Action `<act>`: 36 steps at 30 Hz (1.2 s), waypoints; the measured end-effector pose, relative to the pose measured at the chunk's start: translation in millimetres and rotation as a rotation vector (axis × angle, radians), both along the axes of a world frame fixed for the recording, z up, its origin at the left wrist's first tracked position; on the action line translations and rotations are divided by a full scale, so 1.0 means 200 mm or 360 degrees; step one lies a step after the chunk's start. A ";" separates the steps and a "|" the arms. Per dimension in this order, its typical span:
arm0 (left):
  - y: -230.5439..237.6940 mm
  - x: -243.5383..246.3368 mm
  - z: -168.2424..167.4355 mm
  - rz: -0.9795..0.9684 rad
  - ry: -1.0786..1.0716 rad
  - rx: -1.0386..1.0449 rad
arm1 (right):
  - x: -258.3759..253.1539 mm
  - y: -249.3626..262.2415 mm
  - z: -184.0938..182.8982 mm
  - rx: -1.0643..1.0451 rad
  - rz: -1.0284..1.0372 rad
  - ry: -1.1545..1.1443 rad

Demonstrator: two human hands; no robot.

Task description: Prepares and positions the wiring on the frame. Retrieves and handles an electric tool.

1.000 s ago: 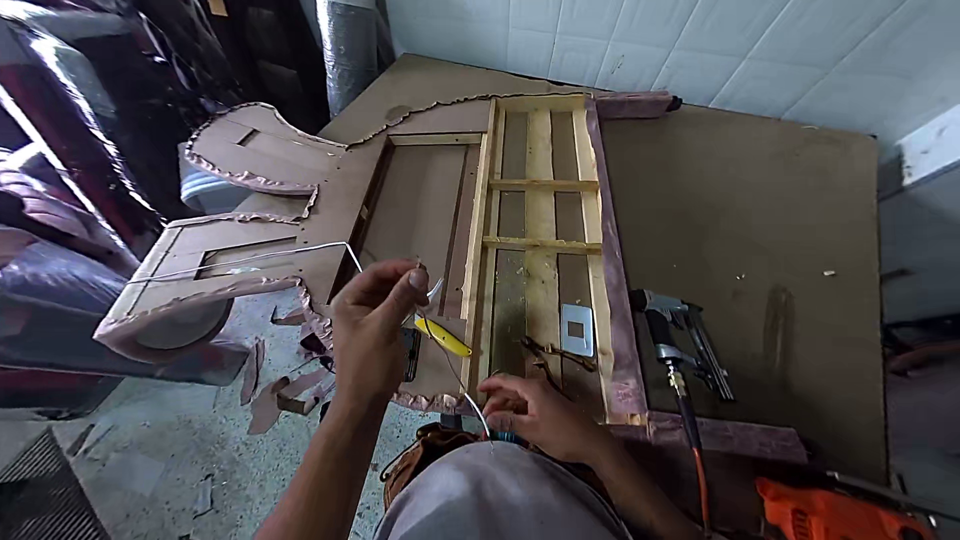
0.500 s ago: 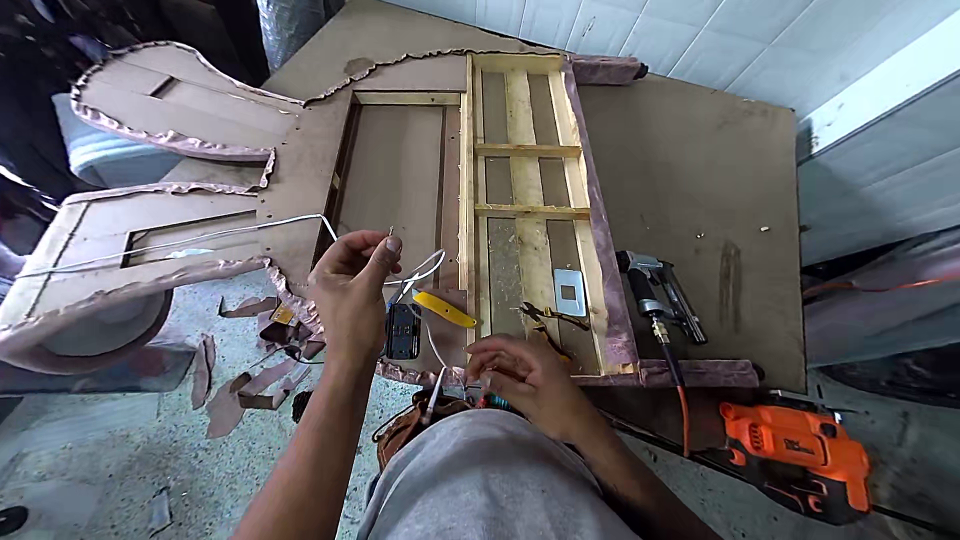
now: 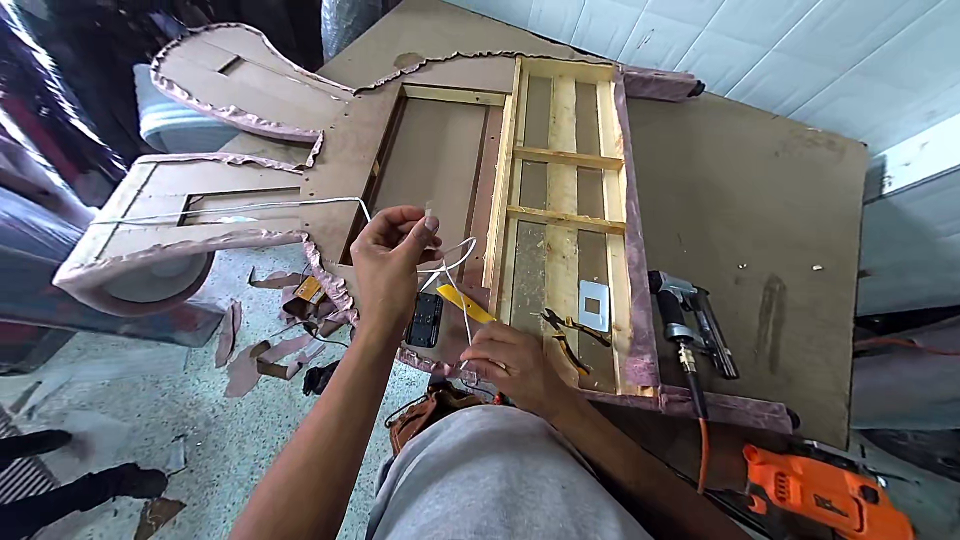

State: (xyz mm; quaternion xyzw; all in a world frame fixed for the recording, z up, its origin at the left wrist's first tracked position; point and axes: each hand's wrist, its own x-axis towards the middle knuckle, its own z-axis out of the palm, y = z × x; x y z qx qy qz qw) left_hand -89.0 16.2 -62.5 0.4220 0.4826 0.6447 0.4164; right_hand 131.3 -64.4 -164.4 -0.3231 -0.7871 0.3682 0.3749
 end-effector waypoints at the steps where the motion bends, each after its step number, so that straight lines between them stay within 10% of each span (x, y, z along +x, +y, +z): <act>1: -0.01 -0.02 -0.01 0.0010 0.0187 -0.0020 | 0.00 0.00 0.03 -0.0139 -0.0060 0.0134; 5: -0.22 0.03 -0.03 -0.0072 0.1027 0.0088 | 0.04 0.02 0.15 -0.0608 -0.0384 0.0423; 12: -0.44 0.35 -0.12 -0.0408 0.0357 -0.0014 | 0.11 0.05 0.31 -0.0731 -0.0269 0.0449; 26: -0.40 0.29 0.11 -0.1122 0.0448 -0.0223 | 0.44 0.30 0.70 0.0798 0.0282 -0.0298; 36: -0.42 0.39 0.06 -0.0574 0.1193 0.0420 | 0.39 0.05 0.60 -0.0607 -0.0205 -0.0020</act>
